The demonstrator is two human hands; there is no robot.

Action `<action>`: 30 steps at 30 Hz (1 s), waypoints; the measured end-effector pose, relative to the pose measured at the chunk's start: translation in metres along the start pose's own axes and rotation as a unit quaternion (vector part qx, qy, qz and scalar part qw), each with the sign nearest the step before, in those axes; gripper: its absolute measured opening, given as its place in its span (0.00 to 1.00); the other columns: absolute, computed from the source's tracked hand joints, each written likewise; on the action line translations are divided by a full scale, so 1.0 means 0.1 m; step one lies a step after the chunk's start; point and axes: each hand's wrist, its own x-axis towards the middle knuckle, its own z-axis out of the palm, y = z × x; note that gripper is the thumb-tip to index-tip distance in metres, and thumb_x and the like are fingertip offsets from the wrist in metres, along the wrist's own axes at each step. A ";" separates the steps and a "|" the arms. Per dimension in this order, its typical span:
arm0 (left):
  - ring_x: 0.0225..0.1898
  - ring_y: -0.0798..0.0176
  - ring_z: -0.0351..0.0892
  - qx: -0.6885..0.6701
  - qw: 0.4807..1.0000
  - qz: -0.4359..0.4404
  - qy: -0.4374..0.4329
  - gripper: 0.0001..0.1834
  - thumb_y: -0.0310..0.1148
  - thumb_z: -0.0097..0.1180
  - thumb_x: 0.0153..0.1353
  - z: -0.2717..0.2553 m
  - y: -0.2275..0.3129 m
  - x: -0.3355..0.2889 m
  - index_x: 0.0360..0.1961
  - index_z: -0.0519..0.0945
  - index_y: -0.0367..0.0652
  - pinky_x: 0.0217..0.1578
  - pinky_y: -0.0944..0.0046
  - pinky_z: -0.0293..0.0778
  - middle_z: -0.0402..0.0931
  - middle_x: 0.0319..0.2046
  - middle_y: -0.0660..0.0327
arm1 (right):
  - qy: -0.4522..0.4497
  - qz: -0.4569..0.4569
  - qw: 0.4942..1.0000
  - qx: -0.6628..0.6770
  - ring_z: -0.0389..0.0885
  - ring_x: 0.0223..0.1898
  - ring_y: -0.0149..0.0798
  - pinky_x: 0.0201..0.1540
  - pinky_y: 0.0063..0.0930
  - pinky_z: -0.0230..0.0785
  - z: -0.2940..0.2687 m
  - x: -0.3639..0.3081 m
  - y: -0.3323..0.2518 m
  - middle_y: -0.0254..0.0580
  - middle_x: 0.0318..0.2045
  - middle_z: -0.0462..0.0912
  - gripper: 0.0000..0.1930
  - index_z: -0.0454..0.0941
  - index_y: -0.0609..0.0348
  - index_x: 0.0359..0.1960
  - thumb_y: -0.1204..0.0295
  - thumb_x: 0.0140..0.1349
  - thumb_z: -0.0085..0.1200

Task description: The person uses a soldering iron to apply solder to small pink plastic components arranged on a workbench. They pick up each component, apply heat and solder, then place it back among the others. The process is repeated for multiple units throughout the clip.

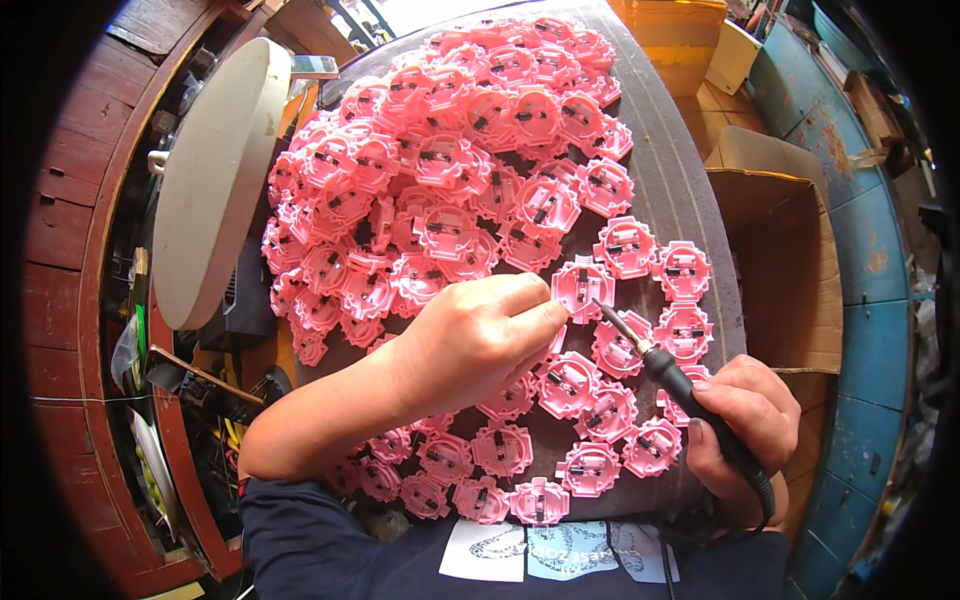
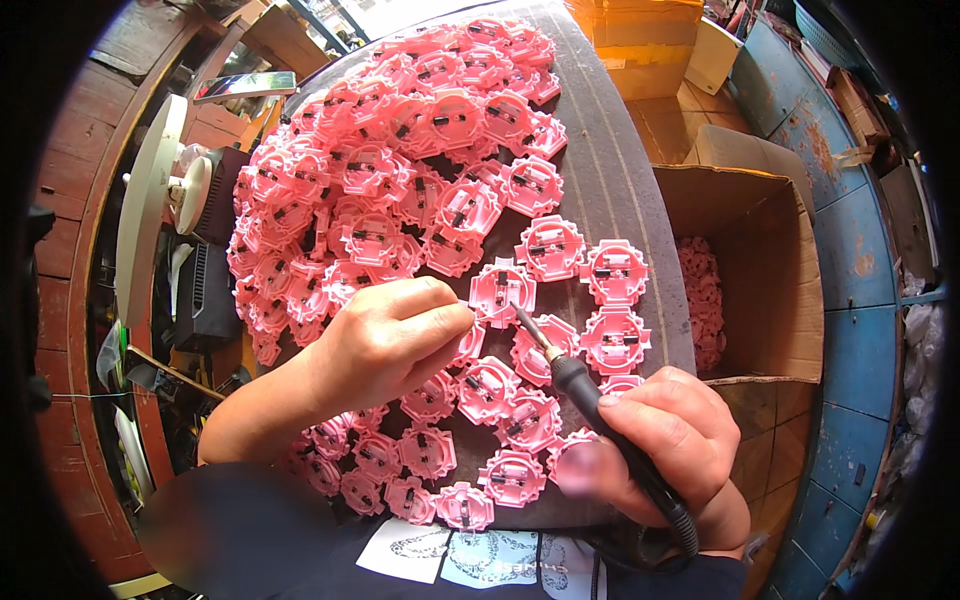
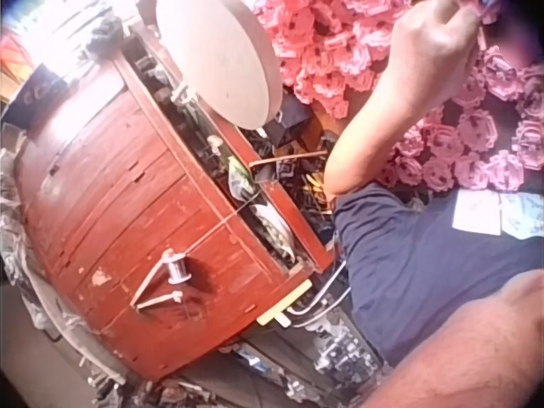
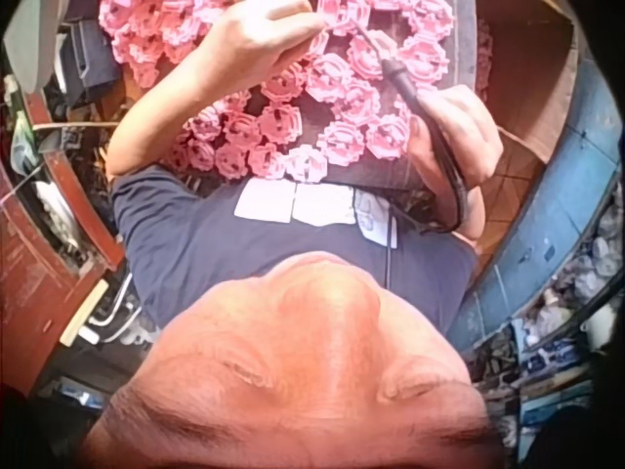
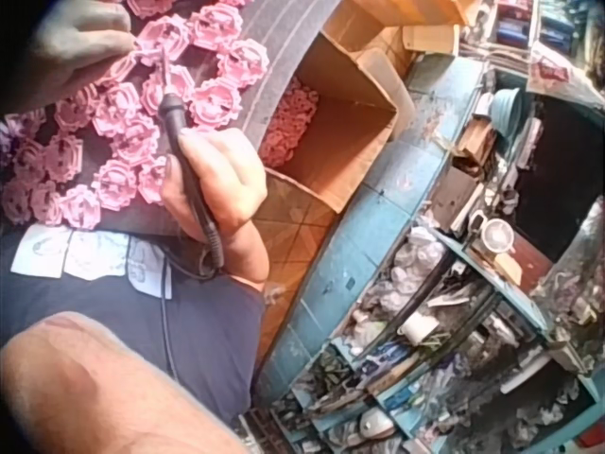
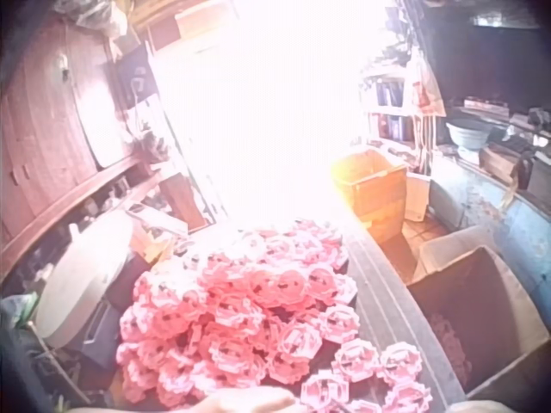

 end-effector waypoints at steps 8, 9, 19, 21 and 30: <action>0.31 0.51 0.85 0.010 1.000 -0.020 0.008 0.12 0.18 0.69 0.58 -0.08 0.00 -0.05 0.44 0.84 0.35 0.31 0.56 0.81 0.81 0.33 0.54 | 0.016 0.008 1.000 0.003 0.82 0.24 0.41 0.27 0.33 0.72 0.01 -0.05 0.02 0.46 0.28 0.85 0.27 0.84 0.61 0.48 0.64 0.50 0.84; 0.31 0.51 0.85 0.010 1.000 -0.021 0.004 0.12 0.18 0.69 0.58 -0.07 -0.01 -0.06 0.44 0.85 0.35 0.31 0.56 0.81 0.81 0.33 0.54 | 0.004 0.002 1.000 0.005 0.82 0.24 0.42 0.27 0.33 0.72 0.01 -0.04 0.02 0.47 0.29 0.85 0.27 0.84 0.61 0.48 0.64 0.50 0.84; 0.30 0.52 0.85 0.023 1.000 -0.011 0.008 0.11 0.19 0.69 0.58 -0.03 -0.04 -0.07 0.42 0.84 0.35 0.31 0.56 0.81 0.81 0.32 0.55 | -0.024 -0.010 0.999 0.024 0.82 0.26 0.46 0.29 0.36 0.75 0.03 0.03 0.02 0.51 0.32 0.85 0.20 0.84 0.67 0.48 0.82 0.51 0.70; 0.30 0.52 0.85 0.024 1.000 -0.017 0.004 0.11 0.19 0.70 0.58 -0.03 -0.04 -0.08 0.42 0.85 0.35 0.31 0.56 0.81 0.81 0.32 0.55 | -0.025 -0.015 0.999 0.023 0.82 0.26 0.45 0.29 0.36 0.75 0.04 0.04 0.03 0.51 0.32 0.85 0.20 0.84 0.67 0.48 0.82 0.51 0.70; 0.31 0.52 0.85 0.023 0.999 -0.027 -0.005 0.12 0.21 0.70 0.58 -0.02 -0.04 -0.06 0.43 0.84 0.36 0.32 0.55 0.82 0.81 0.33 0.55 | -0.027 -0.012 0.999 0.017 0.82 0.26 0.45 0.29 0.35 0.74 0.03 0.03 0.02 0.50 0.32 0.85 0.20 0.84 0.66 0.48 0.81 0.51 0.71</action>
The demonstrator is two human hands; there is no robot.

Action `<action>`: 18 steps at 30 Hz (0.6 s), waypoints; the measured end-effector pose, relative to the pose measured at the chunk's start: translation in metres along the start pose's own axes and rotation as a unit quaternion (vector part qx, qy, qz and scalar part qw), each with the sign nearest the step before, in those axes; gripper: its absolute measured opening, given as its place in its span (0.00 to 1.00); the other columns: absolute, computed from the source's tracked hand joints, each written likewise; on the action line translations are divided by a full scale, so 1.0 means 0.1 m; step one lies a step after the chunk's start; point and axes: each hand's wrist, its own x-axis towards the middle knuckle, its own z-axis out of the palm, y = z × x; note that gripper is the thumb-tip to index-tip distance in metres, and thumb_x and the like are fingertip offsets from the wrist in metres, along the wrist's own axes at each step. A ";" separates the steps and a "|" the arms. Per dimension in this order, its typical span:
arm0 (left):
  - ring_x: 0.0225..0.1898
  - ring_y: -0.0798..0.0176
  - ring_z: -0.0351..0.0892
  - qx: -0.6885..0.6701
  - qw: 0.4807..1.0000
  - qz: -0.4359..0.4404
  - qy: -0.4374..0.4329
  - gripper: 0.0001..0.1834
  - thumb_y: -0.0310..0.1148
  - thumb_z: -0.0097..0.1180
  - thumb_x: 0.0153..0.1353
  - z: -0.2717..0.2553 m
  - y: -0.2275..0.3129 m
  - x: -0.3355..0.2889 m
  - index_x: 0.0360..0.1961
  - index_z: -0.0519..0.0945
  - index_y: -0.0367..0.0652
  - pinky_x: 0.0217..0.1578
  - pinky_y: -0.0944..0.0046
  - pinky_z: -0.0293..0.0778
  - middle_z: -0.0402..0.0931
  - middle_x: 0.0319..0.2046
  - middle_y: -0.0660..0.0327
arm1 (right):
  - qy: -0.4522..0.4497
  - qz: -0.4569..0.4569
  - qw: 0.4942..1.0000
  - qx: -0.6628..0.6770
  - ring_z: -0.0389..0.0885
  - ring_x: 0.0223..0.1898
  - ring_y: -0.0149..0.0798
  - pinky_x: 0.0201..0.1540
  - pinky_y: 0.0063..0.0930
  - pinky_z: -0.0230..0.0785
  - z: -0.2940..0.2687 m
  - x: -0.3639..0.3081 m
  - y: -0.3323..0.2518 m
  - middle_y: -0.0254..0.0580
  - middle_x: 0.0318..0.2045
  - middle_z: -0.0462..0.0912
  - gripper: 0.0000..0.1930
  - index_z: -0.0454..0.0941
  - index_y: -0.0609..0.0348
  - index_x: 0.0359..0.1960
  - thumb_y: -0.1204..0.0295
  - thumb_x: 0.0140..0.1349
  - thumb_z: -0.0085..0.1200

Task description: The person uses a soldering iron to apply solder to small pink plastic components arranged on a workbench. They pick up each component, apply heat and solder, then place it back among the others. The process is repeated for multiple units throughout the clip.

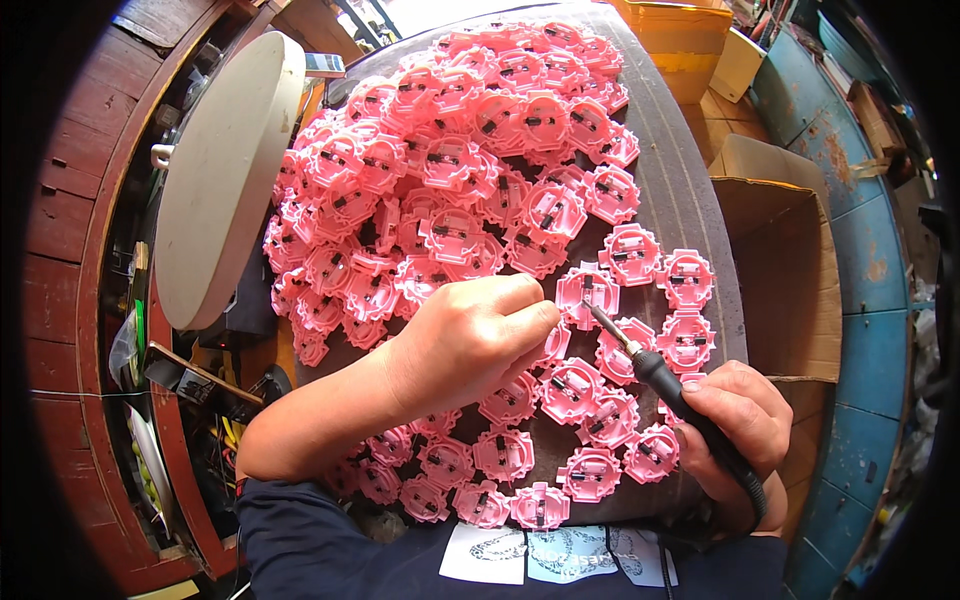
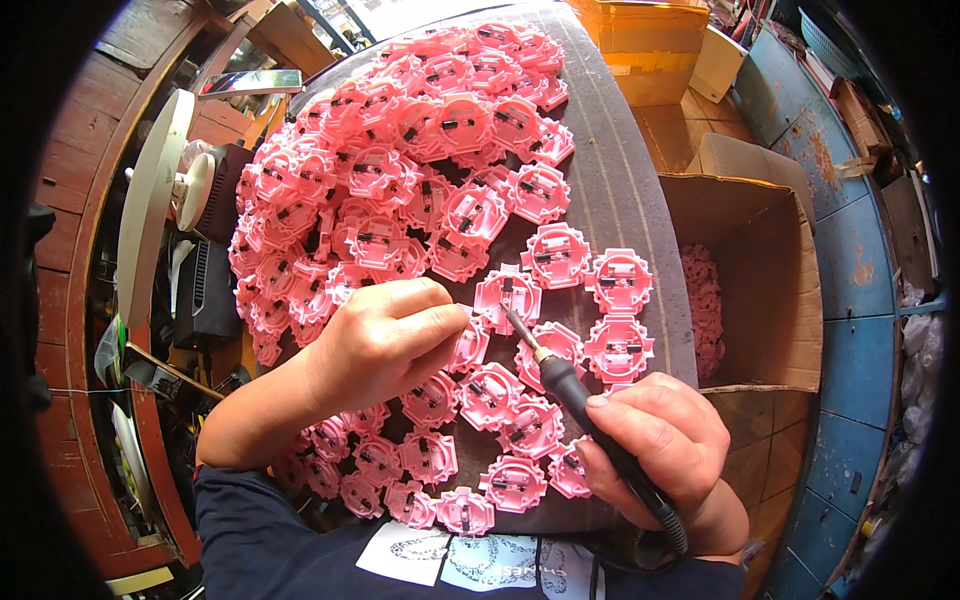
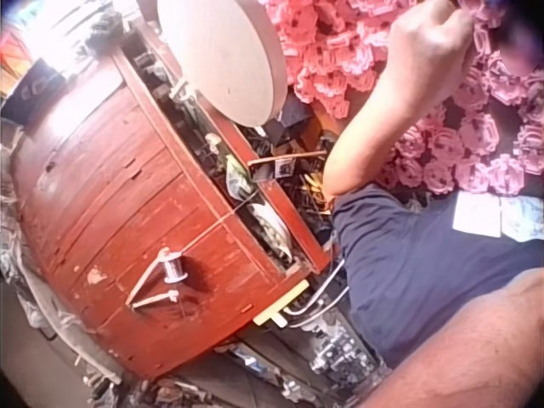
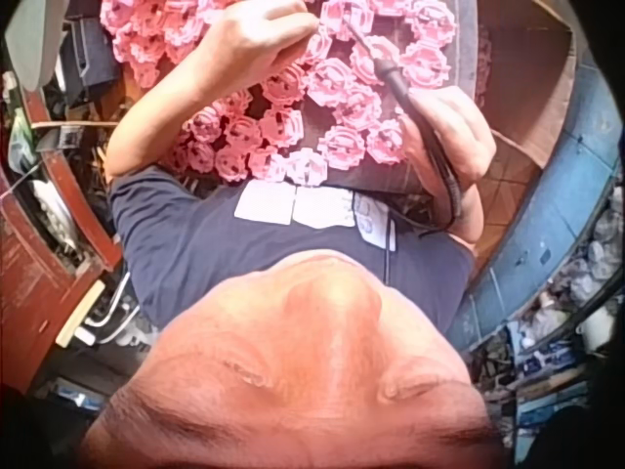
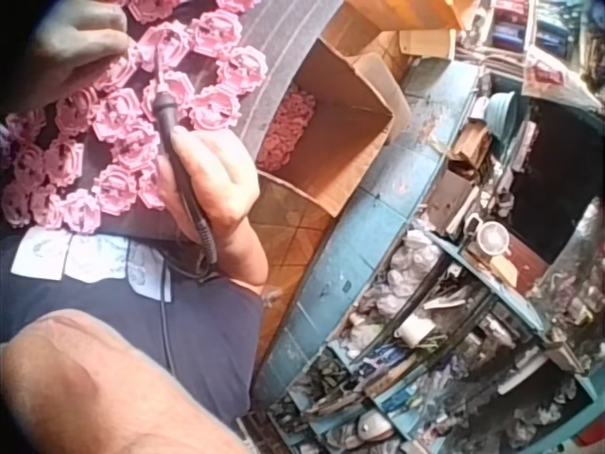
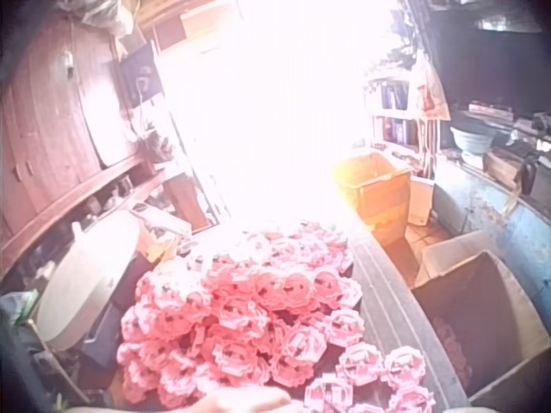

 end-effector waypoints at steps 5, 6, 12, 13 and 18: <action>0.31 0.51 0.85 -0.001 1.000 0.008 0.006 0.12 0.21 0.70 0.58 0.02 -0.02 0.01 0.43 0.84 0.37 0.32 0.55 0.82 0.80 0.33 0.56 | 0.000 -0.001 1.000 0.000 0.82 0.26 0.45 0.29 0.35 0.75 0.00 0.00 0.00 0.50 0.32 0.85 0.20 0.84 0.66 0.48 0.81 0.51 0.70; 0.31 0.51 0.85 -0.002 1.000 0.010 0.006 0.12 0.20 0.70 0.58 0.03 -0.03 0.01 0.43 0.84 0.37 0.32 0.55 0.81 0.80 0.33 0.56 | 0.000 -0.002 1.000 -0.002 0.82 0.26 0.45 0.29 0.35 0.75 0.00 0.00 0.00 0.50 0.32 0.85 0.20 0.84 0.66 0.48 0.81 0.51 0.70; 0.31 0.52 0.84 -0.001 1.000 0.001 0.028 0.11 0.20 0.69 0.59 0.00 0.00 0.01 0.43 0.84 0.36 0.32 0.55 0.81 0.81 0.33 0.55 | 0.014 0.018 1.000 -0.004 0.83 0.27 0.45 0.31 0.35 0.76 -0.02 -0.02 -0.04 0.50 0.33 0.85 0.19 0.84 0.65 0.49 0.81 0.53 0.70; 0.30 0.52 0.84 -0.014 0.999 -0.008 0.050 0.10 0.19 0.68 0.60 -0.03 0.02 0.01 0.43 0.84 0.36 0.32 0.56 0.80 0.81 0.33 0.55 | 0.020 0.024 1.000 -0.002 0.83 0.28 0.45 0.31 0.35 0.76 -0.03 -0.03 -0.04 0.50 0.33 0.85 0.19 0.84 0.65 0.49 0.81 0.53 0.70; 0.28 0.57 0.81 -0.076 0.990 -0.065 0.103 0.06 0.18 0.66 0.65 -0.14 0.06 0.05 0.41 0.83 0.37 0.31 0.59 0.78 0.79 0.30 0.57 | 0.062 0.051 0.996 -0.027 0.82 0.32 0.42 0.34 0.33 0.75 -0.06 -0.14 -0.02 0.51 0.36 0.85 0.18 0.83 0.66 0.51 0.79 0.57 0.69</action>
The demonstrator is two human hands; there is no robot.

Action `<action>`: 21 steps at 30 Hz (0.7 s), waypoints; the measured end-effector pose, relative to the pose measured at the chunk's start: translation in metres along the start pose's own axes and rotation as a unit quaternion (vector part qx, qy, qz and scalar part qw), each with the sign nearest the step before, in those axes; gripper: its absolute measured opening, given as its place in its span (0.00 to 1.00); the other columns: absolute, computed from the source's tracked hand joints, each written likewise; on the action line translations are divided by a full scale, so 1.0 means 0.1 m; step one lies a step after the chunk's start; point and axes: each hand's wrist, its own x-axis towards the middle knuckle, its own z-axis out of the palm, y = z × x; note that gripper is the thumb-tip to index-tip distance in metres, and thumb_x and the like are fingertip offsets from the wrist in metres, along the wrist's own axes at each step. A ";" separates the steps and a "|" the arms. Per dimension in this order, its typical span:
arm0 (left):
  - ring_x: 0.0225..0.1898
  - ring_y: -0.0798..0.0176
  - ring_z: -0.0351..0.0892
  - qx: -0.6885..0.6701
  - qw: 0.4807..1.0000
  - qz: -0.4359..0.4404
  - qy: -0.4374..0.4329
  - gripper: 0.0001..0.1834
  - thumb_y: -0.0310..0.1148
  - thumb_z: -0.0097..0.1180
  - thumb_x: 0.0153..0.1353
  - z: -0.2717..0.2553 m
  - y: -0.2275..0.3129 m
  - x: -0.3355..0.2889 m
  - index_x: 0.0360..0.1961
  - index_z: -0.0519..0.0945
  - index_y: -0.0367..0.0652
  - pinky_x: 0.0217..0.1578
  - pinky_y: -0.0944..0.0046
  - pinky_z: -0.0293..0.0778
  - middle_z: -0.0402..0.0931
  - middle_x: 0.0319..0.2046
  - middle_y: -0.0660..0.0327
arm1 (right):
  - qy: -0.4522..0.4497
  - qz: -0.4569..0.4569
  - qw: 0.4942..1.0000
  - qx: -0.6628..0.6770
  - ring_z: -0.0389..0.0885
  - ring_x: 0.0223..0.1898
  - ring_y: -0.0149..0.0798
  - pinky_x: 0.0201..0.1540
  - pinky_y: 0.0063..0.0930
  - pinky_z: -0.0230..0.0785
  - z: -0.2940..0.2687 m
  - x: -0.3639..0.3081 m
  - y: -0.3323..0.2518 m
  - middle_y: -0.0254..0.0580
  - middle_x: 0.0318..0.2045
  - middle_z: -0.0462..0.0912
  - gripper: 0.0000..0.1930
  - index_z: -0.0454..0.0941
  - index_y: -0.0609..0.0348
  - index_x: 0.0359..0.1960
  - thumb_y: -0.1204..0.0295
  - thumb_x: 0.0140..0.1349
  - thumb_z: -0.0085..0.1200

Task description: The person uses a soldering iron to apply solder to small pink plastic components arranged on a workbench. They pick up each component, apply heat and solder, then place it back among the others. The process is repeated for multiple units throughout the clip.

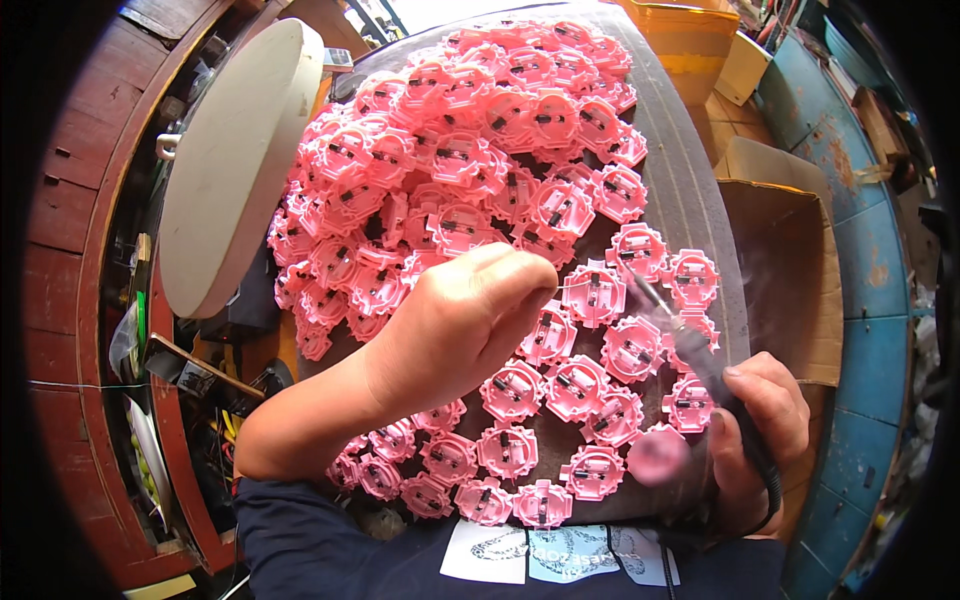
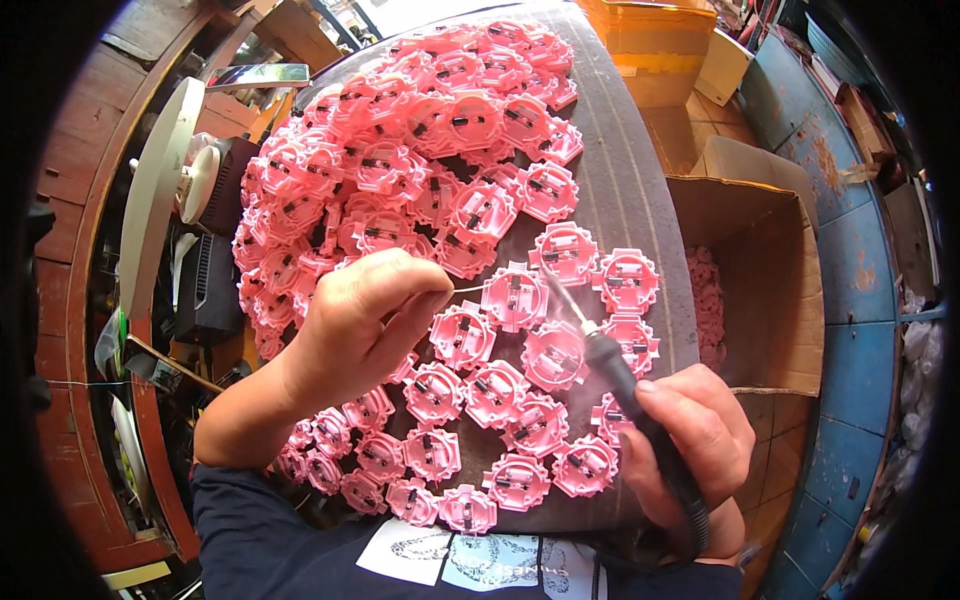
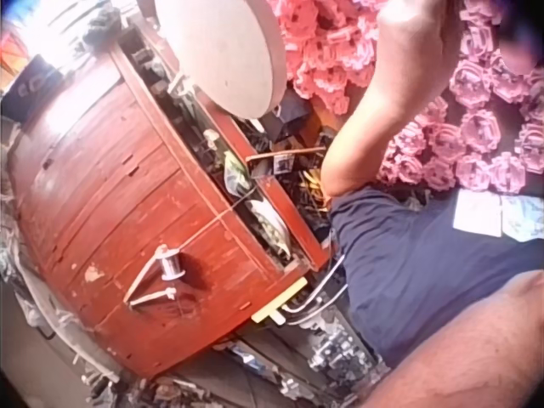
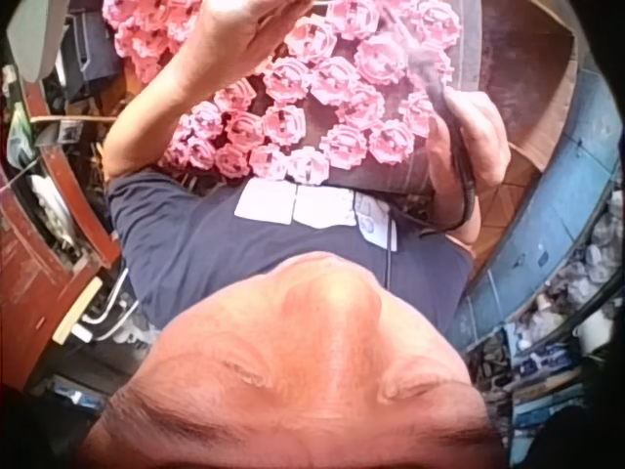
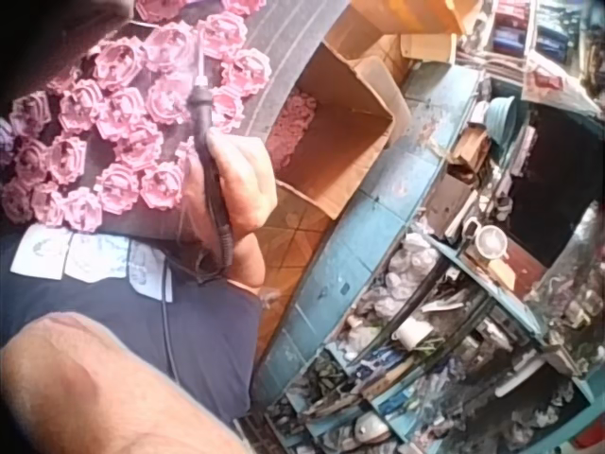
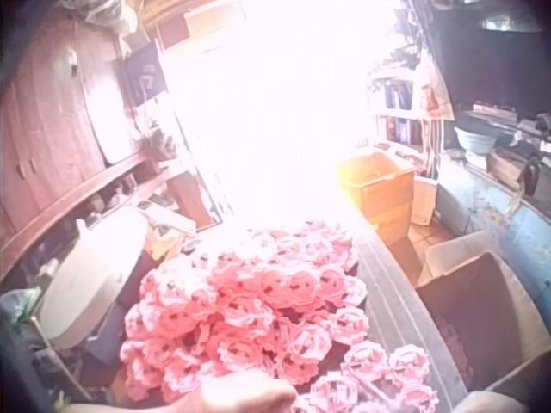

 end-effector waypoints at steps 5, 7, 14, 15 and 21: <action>0.29 0.59 0.80 0.023 0.999 0.023 0.026 0.08 0.16 0.65 0.62 0.03 0.01 0.17 0.39 0.83 0.38 0.30 0.61 0.76 0.78 0.30 0.58 | 0.031 0.006 0.999 -0.032 0.82 0.32 0.42 0.35 0.33 0.75 0.01 0.00 0.03 0.52 0.37 0.84 0.18 0.83 0.67 0.52 0.79 0.59 0.69; 0.32 0.54 0.84 0.003 0.998 0.050 0.027 0.08 0.15 0.66 0.60 0.12 -0.02 0.20 0.39 0.83 0.36 0.34 0.58 0.80 0.80 0.33 0.55 | 0.042 0.005 0.998 -0.047 0.82 0.33 0.43 0.35 0.33 0.75 0.02 0.00 0.04 0.53 0.37 0.85 0.18 0.83 0.69 0.51 0.80 0.59 0.69; 0.35 0.49 0.85 0.065 0.993 0.103 -0.010 0.09 0.19 0.69 0.58 0.33 -0.11 0.34 0.40 0.84 0.34 0.36 0.53 0.83 0.81 0.34 0.53 | 0.046 0.007 0.998 -0.046 0.84 0.33 0.45 0.37 0.34 0.77 0.04 0.04 0.06 0.55 0.38 0.86 0.17 0.83 0.70 0.51 0.80 0.59 0.68; 0.34 0.49 0.85 0.068 0.992 0.105 -0.016 0.09 0.19 0.68 0.58 0.35 -0.12 0.36 0.39 0.84 0.34 0.36 0.53 0.83 0.81 0.34 0.53 | 0.045 0.005 0.998 -0.047 0.84 0.33 0.45 0.37 0.34 0.77 0.04 0.05 0.07 0.56 0.38 0.86 0.17 0.83 0.70 0.51 0.80 0.60 0.69; 0.34 0.49 0.85 0.078 0.989 0.121 -0.024 0.09 0.21 0.68 0.58 0.42 -0.21 0.44 0.39 0.83 0.36 0.36 0.53 0.82 0.80 0.33 0.54 | 0.036 0.002 0.998 -0.048 0.86 0.34 0.49 0.38 0.37 0.79 0.04 0.09 0.10 0.56 0.37 0.86 0.18 0.83 0.71 0.51 0.80 0.59 0.69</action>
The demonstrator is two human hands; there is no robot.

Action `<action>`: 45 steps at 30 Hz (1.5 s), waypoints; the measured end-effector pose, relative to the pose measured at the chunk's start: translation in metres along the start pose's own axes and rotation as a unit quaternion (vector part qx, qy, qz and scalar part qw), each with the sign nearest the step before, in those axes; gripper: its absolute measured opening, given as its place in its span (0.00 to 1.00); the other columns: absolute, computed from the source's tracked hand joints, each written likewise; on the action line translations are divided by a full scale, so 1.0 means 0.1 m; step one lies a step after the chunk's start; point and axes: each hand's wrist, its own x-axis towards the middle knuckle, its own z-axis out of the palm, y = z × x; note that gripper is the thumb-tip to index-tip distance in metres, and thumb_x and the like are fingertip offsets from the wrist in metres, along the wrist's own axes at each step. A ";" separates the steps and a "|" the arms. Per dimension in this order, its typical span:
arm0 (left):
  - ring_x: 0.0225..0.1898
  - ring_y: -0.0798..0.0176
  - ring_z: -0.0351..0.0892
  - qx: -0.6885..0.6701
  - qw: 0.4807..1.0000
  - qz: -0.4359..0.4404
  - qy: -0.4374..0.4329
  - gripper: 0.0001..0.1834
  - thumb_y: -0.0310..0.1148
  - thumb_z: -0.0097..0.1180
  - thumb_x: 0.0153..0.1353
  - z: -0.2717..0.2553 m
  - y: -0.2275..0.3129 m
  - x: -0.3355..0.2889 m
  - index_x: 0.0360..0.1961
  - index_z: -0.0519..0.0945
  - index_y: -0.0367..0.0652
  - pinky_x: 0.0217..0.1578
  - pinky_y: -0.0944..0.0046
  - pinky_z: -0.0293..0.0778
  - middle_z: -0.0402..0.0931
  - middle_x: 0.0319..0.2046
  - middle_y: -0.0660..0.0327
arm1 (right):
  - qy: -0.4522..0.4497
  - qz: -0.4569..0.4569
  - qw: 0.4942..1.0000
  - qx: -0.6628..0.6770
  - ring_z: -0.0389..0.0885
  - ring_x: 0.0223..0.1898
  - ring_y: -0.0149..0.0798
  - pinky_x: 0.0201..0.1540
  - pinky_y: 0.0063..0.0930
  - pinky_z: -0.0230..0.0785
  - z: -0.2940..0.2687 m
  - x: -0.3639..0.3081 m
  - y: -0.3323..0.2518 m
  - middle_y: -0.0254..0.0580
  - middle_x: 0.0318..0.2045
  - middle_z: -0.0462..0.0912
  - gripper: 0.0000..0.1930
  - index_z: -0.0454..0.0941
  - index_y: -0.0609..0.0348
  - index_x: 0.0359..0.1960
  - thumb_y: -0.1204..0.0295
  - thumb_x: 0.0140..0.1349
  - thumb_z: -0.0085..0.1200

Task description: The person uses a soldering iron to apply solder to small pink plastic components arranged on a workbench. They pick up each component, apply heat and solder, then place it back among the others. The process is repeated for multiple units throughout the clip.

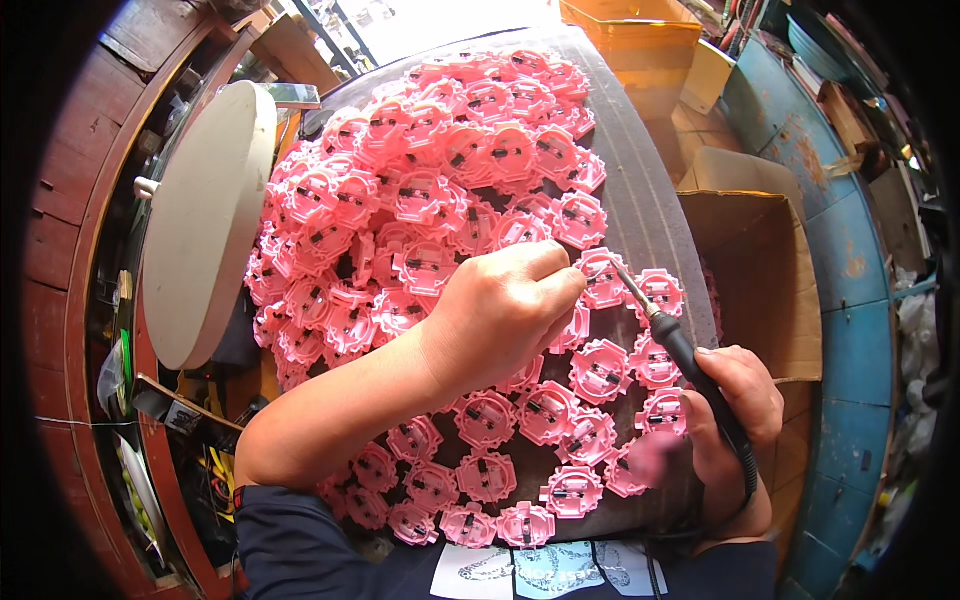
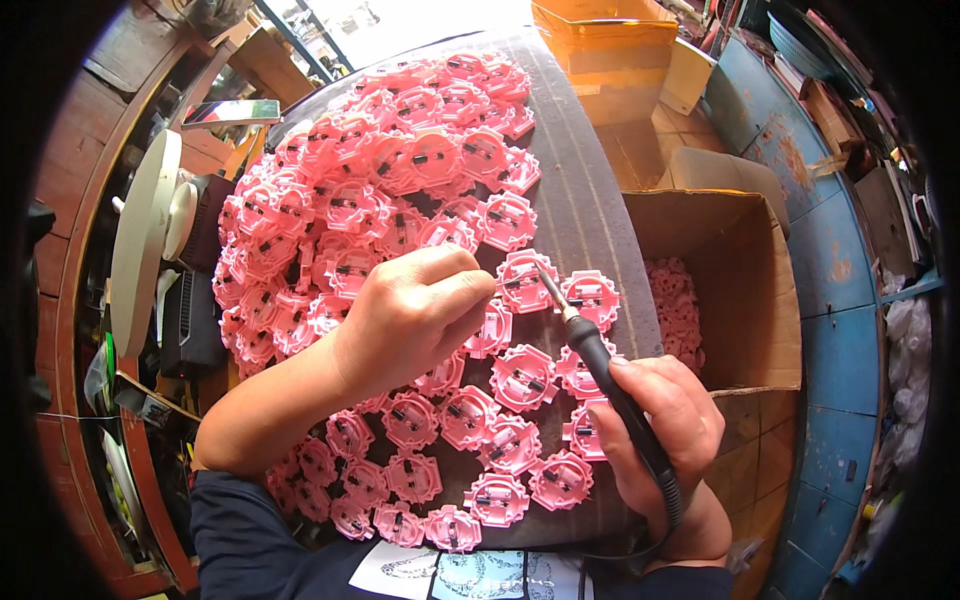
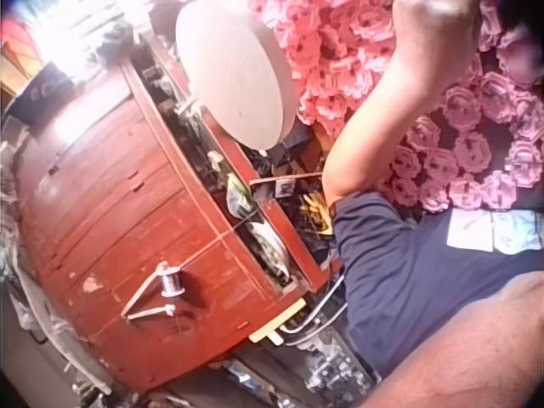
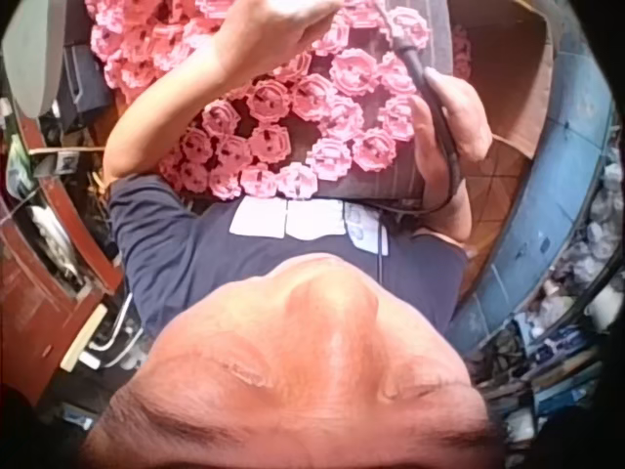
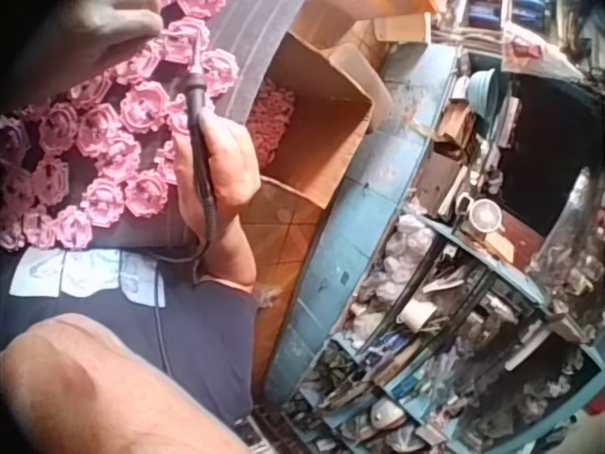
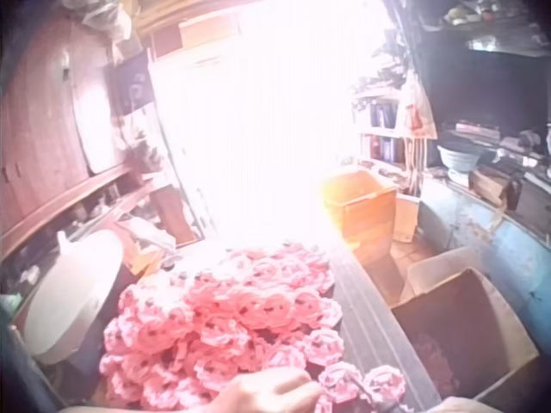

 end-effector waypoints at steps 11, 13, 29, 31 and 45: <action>0.34 0.49 0.84 0.008 1.000 -0.009 -0.017 0.09 0.23 0.68 0.58 0.06 -0.04 0.03 0.40 0.83 0.38 0.36 0.53 0.82 0.80 0.33 0.55 | -0.012 -0.005 1.000 0.008 0.86 0.33 0.49 0.37 0.36 0.79 0.01 0.01 0.03 0.56 0.35 0.86 0.17 0.83 0.72 0.51 0.80 0.60 0.68; 0.34 0.49 0.85 0.005 1.000 -0.006 -0.006 0.09 0.23 0.68 0.58 0.08 -0.05 0.04 0.40 0.83 0.38 0.36 0.53 0.82 0.80 0.33 0.55 | -0.009 -0.008 1.000 0.007 0.86 0.33 0.49 0.37 0.36 0.78 0.00 0.03 0.02 0.56 0.35 0.86 0.17 0.82 0.72 0.51 0.80 0.60 0.68; 0.34 0.48 0.85 -0.005 1.000 -0.029 -0.003 0.08 0.20 0.68 0.60 -0.01 -0.04 -0.01 0.41 0.83 0.36 0.36 0.53 0.82 0.81 0.33 0.54 | -0.001 0.008 1.000 0.023 0.86 0.34 0.50 0.38 0.38 0.79 0.01 -0.02 0.04 0.56 0.36 0.86 0.18 0.83 0.71 0.51 0.78 0.60 0.70; 0.34 0.48 0.85 -0.003 1.000 -0.022 -0.004 0.09 0.20 0.68 0.59 -0.02 -0.06 -0.03 0.40 0.83 0.36 0.37 0.53 0.83 0.81 0.34 0.54 | -0.020 0.009 0.999 0.034 0.86 0.34 0.50 0.38 0.38 0.79 0.00 0.01 0.02 0.57 0.36 0.86 0.18 0.83 0.71 0.51 0.78 0.60 0.71; 0.35 0.49 0.86 0.013 1.000 -0.014 -0.010 0.07 0.22 0.68 0.59 0.01 -0.09 -0.05 0.39 0.83 0.37 0.37 0.54 0.83 0.81 0.34 0.55 | -0.044 0.004 0.999 0.026 0.86 0.35 0.51 0.40 0.39 0.80 0.02 0.04 0.01 0.58 0.37 0.86 0.19 0.83 0.71 0.51 0.78 0.59 0.71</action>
